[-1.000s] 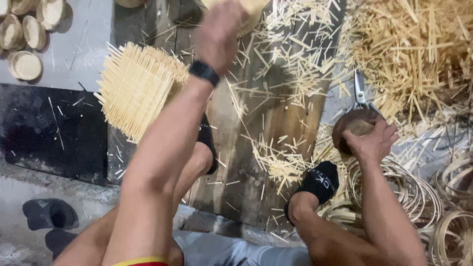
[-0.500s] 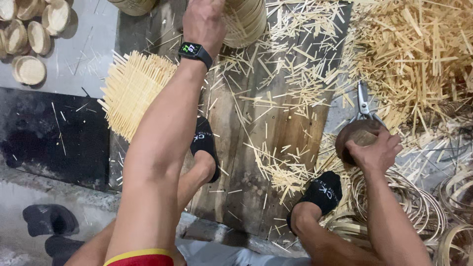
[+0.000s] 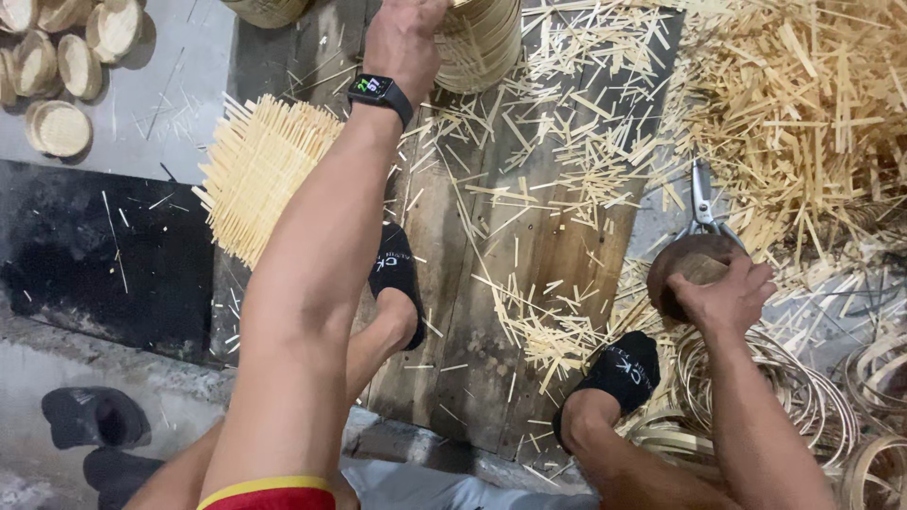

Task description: The person repeatedly places a woven bamboo mat over a circular wooden mold, then uses shears to trim the overhanging bamboo strips flush with the mold edge. The person stacks finished circles and repeats the process with new mats.

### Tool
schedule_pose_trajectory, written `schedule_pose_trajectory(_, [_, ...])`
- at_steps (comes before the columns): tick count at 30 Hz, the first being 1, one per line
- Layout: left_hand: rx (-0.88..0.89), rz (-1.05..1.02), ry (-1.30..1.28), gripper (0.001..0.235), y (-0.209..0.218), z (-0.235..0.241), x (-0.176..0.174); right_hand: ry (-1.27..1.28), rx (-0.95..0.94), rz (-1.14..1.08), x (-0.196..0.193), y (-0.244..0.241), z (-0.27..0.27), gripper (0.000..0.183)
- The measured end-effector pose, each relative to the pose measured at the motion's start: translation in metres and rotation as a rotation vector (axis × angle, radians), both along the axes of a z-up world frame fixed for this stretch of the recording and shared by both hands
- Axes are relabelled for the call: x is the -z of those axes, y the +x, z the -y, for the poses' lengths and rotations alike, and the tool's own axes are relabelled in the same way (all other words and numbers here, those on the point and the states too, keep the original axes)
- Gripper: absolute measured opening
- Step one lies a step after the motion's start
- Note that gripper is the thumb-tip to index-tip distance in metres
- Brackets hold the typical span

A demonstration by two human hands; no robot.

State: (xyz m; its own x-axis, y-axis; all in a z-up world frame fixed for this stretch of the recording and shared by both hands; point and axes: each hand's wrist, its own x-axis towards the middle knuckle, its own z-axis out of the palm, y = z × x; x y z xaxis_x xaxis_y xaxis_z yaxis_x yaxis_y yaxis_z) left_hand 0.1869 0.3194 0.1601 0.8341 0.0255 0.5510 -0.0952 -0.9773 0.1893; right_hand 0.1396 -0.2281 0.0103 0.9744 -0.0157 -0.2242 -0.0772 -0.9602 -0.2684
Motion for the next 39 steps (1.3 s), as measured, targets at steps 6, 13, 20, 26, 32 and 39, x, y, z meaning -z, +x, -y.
schedule_pose_trajectory(6, [-0.087,0.078,-0.04,0.039,-0.006,0.026,0.006,0.317,0.058,0.031,-0.027,0.015,-0.002,0.078])
schedule_pose_trajectory(13, [-0.271,-0.741,-1.455,0.055,-0.123,0.246,0.096,1.717,0.193,-0.664,-0.074,-0.004,-0.066,0.05])
schedule_pose_trajectory(20, [-0.29,-0.371,-1.444,0.041,-0.176,0.216,0.159,0.926,-0.045,-0.461,-0.055,-0.05,-0.113,0.033])
schedule_pose_trajectory(26, [-0.483,-0.301,-0.523,0.057,-0.207,0.054,0.139,0.961,0.17,-0.566,-0.029,-0.069,-0.103,0.031])
schedule_pose_trajectory(32, [-0.802,-0.658,-0.237,0.105,-0.282,-0.1,0.07,1.013,0.272,-0.618,-0.015,-0.089,-0.074,0.03])
schedule_pose_trajectory(39, [-0.648,-0.759,-0.297,0.048,-0.307,-0.092,0.043,0.908,0.191,-0.578,-0.004,-0.107,-0.062,0.031])
